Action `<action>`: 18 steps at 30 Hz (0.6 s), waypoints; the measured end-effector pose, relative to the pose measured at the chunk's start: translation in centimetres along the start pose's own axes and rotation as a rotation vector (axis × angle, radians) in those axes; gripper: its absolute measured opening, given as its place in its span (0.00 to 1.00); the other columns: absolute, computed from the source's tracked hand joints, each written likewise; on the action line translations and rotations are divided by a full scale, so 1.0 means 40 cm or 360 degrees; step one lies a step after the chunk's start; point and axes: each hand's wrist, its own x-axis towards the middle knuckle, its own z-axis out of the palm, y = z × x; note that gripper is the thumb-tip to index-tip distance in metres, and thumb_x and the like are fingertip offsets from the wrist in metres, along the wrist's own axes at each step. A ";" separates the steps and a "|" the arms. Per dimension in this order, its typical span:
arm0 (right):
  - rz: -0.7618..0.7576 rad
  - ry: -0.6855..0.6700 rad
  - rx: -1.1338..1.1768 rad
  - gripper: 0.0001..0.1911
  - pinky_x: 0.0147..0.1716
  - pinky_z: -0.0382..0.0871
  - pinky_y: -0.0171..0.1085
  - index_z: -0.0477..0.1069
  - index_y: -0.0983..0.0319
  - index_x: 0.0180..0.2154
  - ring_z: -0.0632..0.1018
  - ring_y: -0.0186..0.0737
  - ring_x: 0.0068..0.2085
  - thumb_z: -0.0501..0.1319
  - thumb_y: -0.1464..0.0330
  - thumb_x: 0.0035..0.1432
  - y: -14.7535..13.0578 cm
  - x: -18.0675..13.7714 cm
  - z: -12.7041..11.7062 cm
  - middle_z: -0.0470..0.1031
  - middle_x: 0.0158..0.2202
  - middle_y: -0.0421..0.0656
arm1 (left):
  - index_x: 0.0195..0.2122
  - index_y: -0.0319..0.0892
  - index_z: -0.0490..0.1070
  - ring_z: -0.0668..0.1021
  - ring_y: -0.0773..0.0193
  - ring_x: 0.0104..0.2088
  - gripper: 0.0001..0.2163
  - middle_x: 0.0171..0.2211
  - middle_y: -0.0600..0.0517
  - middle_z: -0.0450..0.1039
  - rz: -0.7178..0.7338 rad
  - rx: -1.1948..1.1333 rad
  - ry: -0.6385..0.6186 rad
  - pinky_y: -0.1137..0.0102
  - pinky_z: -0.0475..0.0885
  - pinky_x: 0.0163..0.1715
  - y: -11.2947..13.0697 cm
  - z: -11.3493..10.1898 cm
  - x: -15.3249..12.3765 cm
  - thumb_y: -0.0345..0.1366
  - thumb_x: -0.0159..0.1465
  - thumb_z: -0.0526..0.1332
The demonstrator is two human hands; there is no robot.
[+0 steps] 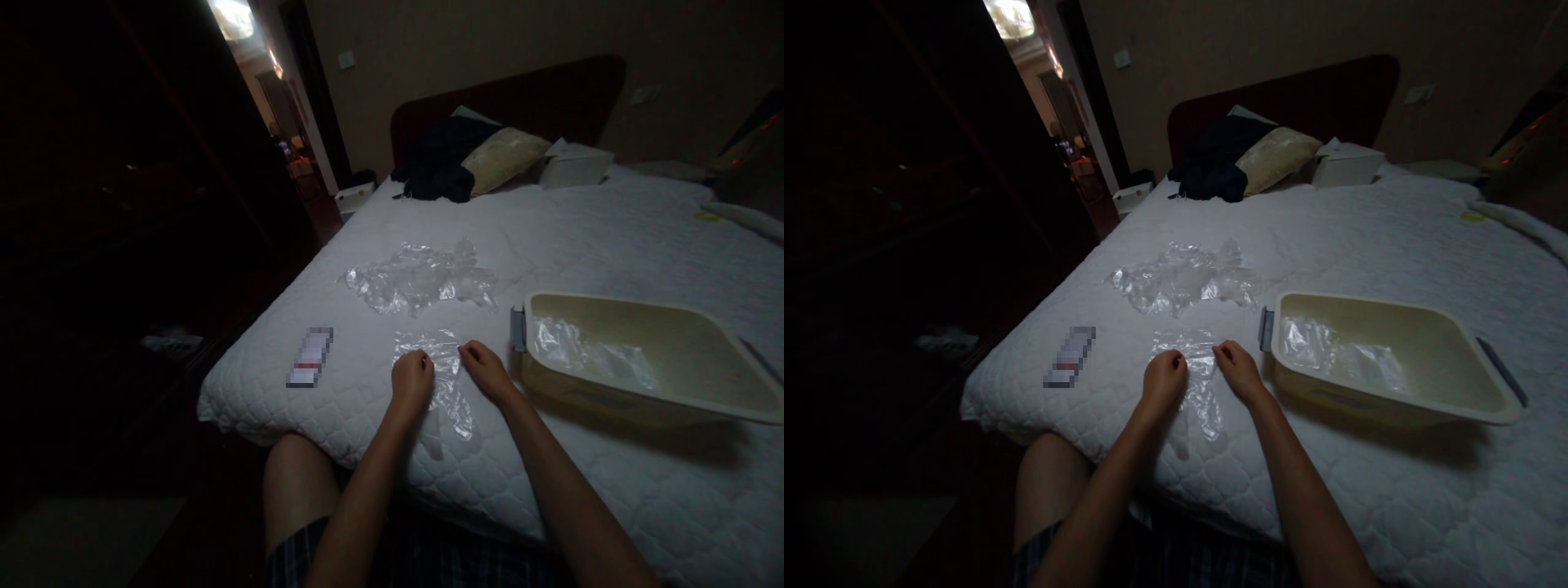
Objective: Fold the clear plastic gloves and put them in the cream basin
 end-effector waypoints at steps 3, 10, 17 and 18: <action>-0.0003 0.0056 -0.0007 0.14 0.29 0.60 0.34 0.66 0.61 0.28 0.69 0.36 0.29 0.52 0.57 0.53 -0.003 0.001 0.001 0.68 0.26 0.40 | 0.30 0.40 0.71 0.72 0.62 0.31 0.11 0.30 0.47 0.73 0.0000 0.0011 -0.0020 0.71 0.57 0.29 -0.003 0.004 -0.001 0.34 0.60 0.49; 0.0163 0.0277 0.0370 0.14 0.25 0.61 0.34 0.67 0.62 0.29 0.68 0.35 0.25 0.55 0.57 0.51 -0.020 -0.006 -0.004 0.68 0.24 0.40 | 0.36 0.40 0.69 0.71 0.61 0.34 0.10 0.33 0.47 0.71 0.0056 -0.0101 0.0166 0.70 0.61 0.34 -0.001 0.008 -0.006 0.30 0.57 0.51; 0.0615 -0.0336 0.1632 0.15 0.30 0.70 0.37 0.69 0.61 0.39 0.76 0.39 0.34 0.59 0.62 0.50 -0.040 -0.040 -0.053 0.74 0.37 0.46 | 0.31 0.39 0.70 0.71 0.66 0.30 0.08 0.28 0.51 0.70 0.0115 -0.0718 0.0023 0.73 0.64 0.31 0.013 0.000 0.004 0.29 0.54 0.51; 0.0665 -0.0444 0.1692 0.14 0.34 0.70 0.39 0.69 0.62 0.40 0.76 0.41 0.38 0.59 0.63 0.51 -0.042 -0.042 -0.055 0.74 0.40 0.47 | 0.30 0.39 0.70 0.71 0.66 0.29 0.08 0.27 0.51 0.70 0.0139 -0.0770 -0.0054 0.73 0.64 0.31 0.015 0.002 0.005 0.29 0.55 0.51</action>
